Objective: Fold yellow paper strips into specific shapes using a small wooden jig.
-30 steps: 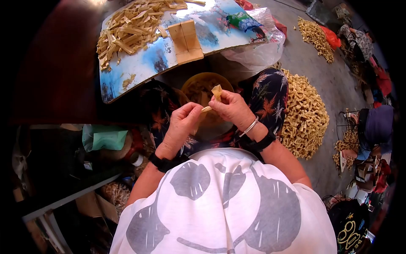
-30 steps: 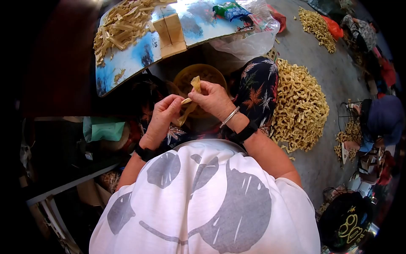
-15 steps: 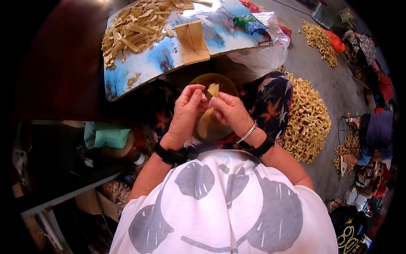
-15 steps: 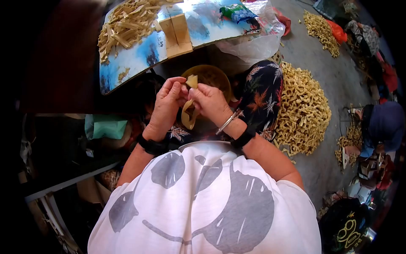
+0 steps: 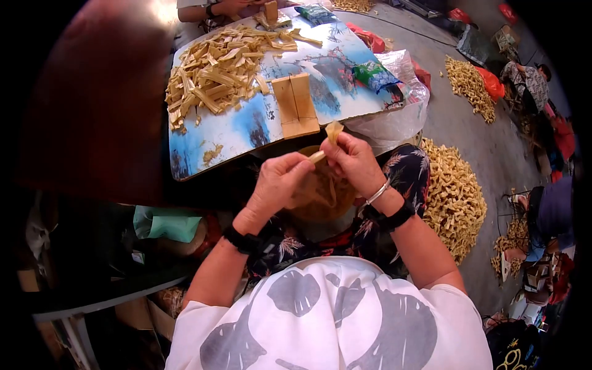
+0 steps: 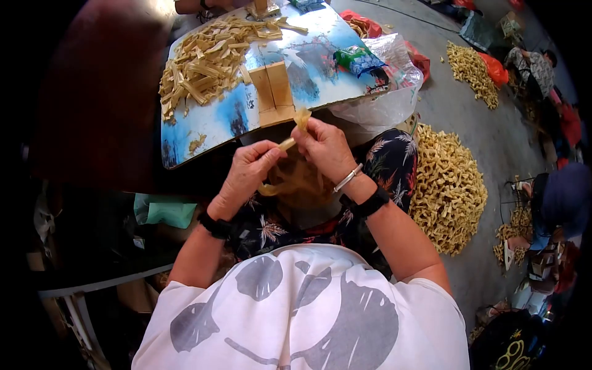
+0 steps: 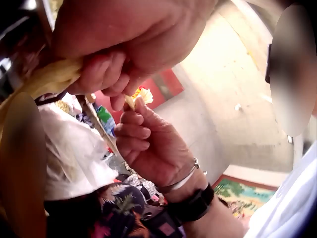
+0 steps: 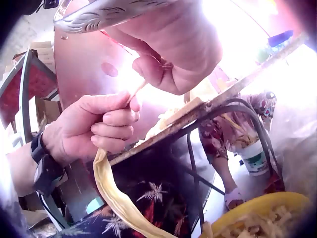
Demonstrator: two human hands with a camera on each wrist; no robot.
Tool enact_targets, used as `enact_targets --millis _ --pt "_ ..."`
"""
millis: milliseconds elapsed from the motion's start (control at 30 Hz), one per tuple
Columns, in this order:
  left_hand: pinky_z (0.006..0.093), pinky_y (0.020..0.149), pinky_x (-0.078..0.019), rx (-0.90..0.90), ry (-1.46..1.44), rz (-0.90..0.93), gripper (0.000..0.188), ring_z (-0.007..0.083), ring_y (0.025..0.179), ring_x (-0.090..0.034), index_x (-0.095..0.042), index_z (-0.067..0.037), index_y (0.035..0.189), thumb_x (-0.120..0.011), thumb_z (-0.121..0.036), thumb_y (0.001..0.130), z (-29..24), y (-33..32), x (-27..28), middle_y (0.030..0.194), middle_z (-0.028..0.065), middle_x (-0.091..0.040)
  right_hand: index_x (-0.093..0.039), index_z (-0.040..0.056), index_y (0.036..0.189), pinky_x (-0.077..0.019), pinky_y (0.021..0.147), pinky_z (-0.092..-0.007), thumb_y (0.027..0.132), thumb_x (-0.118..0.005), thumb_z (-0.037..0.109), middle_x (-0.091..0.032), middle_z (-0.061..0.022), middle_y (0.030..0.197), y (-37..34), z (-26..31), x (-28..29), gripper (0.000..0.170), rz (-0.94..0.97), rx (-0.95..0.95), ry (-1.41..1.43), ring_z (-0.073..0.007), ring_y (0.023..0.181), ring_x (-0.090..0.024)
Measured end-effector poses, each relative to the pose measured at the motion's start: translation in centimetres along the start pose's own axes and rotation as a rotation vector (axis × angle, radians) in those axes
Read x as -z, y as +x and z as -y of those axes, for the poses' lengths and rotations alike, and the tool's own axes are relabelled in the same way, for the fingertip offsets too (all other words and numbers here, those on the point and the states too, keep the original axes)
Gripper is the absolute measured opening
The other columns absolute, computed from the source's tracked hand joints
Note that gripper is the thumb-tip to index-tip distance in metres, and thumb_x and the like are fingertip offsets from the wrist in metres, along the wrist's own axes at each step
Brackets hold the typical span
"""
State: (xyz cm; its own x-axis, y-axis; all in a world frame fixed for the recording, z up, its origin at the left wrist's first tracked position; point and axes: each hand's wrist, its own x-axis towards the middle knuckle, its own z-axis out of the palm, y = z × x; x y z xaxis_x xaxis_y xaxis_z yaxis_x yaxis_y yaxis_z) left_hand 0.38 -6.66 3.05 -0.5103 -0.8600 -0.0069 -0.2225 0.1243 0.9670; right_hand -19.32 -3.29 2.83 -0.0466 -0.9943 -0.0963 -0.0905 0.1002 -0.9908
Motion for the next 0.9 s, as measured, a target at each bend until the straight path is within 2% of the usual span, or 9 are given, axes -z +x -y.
enact_targets --millis 133,233,267,300,333,433,567,667,900 --pt "0.0239 0.055 -0.0422 -0.316 0.368 -0.187 0.013 0.0064 0.059 -0.05 -0.067 0.001 0.095 -0.066 -0.011 0.091 -0.4 4.8 3.2 0.064 -0.0008 -0.056 -0.062 0.0032 0.09 -0.0455 0.051 -0.0248 0.097 -0.06 0.024 -0.061 -0.0009 0.065 4.2 1.6 -0.1 0.022 -0.124 0.127 0.067 -0.0077 0.054 -0.057" --pt "0.0243 0.055 -0.0426 -0.303 0.398 -0.22 0.012 0.0077 0.058 -0.051 -0.067 0.001 0.093 -0.066 -0.011 0.091 -0.2 8.0 4.7 0.064 0.0009 -0.057 -0.06 0.0025 0.09 -0.0483 0.053 -0.029 0.097 -0.06 0.024 -0.063 -0.0053 0.065 7.6 1.5 -0.5 0.023 -0.246 0.258 -0.086 -0.0126 0.054 -0.061" --pt "0.0277 0.057 -0.0448 -0.281 0.397 -0.233 0.013 0.0143 0.061 -0.055 -0.068 0.0 0.092 -0.066 -0.012 0.09 -0.2 8.8 4.9 0.067 0.0061 -0.059 -0.06 0.0022 0.09 -0.0491 0.053 -0.0304 0.097 -0.06 0.024 -0.064 -0.0069 0.066 8.4 1.5 -0.6 0.023 -0.292 0.306 -0.154 -0.0144 0.055 -0.062" --pt "0.0312 0.06 -0.0471 -0.258 0.396 -0.245 0.013 0.0209 0.064 -0.06 -0.068 0.0 0.091 -0.066 -0.013 0.089 -0.4 9.4 5.0 0.071 0.0112 -0.062 -0.06 0.0014 0.091 -0.0504 0.057 -0.0363 0.096 -0.06 0.022 -0.065 -0.0132 0.07 9.0 1.8 -0.5 0.021 -0.322 0.299 -0.224 -0.0258 0.06 -0.065" --pt "0.0346 0.063 -0.0493 -0.235 0.395 -0.257 0.013 0.0275 0.067 -0.064 -0.068 -0.001 0.09 -0.066 -0.013 0.088 -0.5 10.0 5.2 0.074 0.0164 -0.065 -0.059 0.0014 0.091 -0.0504 0.058 -0.0377 0.096 -0.06 0.022 -0.065 -0.0145 0.071 9.8 1.5 -0.5 0.021 -0.349 0.336 -0.263 -0.0287 0.063 -0.065" --pt "0.0345 0.063 -0.049 -0.222 0.376 -0.296 0.016 0.0259 0.066 -0.063 -0.069 -0.001 0.09 -0.066 -0.017 0.088 1.0 11.7 5.3 0.073 0.0155 -0.065 -0.059 0.0021 0.093 -0.0495 0.066 -0.0449 0.093 -0.061 0.018 -0.065 -0.0195 0.079 11.6 0.7 -0.7 0.016 -0.398 0.389 -0.343 -0.0402 0.076 -0.063" --pt "0.0345 0.063 -0.0489 -0.131 0.336 -0.325 0.017 0.0248 0.064 -0.063 -0.07 -0.002 0.088 -0.066 -0.019 0.087 2.9 12.5 5.0 0.069 0.0139 -0.064 -0.058 0.0044 0.092 -0.0492 0.071 -0.0482 0.089 -0.061 0.017 -0.065 -0.0173 0.088 12.6 -0.9 -1.0 0.013 -0.359 0.45 -0.646 -0.0396 0.084 -0.062" --pt "0.0254 0.058 -0.0435 -0.076 0.301 -0.362 0.015 0.0076 0.061 -0.053 -0.069 0.0 0.085 -0.066 -0.014 0.088 2.8 12.3 5.3 0.063 0.0009 -0.058 -0.058 0.0046 0.091 -0.0498 0.072 -0.0478 0.089 -0.061 0.018 -0.066 -0.0158 0.089 12.8 -1.2 -0.7 0.014 -0.383 0.468 -0.742 -0.039 0.086 -0.062" --pt "0.0323 0.064 -0.0489 -0.27 0.555 -0.477 0.014 0.0178 0.067 -0.063 -0.068 -0.003 0.091 -0.065 -0.016 0.086 4.3 12.3 4.5 0.075 0.0091 -0.067 -0.061 0.0051 0.091 -0.0498 0.072 -0.049 0.089 -0.057 0.015 -0.066 -0.0194 0.089 12.9 -1.6 0.7 0.011 -0.324 0.504 -0.674 -0.0412 0.086 -0.062"
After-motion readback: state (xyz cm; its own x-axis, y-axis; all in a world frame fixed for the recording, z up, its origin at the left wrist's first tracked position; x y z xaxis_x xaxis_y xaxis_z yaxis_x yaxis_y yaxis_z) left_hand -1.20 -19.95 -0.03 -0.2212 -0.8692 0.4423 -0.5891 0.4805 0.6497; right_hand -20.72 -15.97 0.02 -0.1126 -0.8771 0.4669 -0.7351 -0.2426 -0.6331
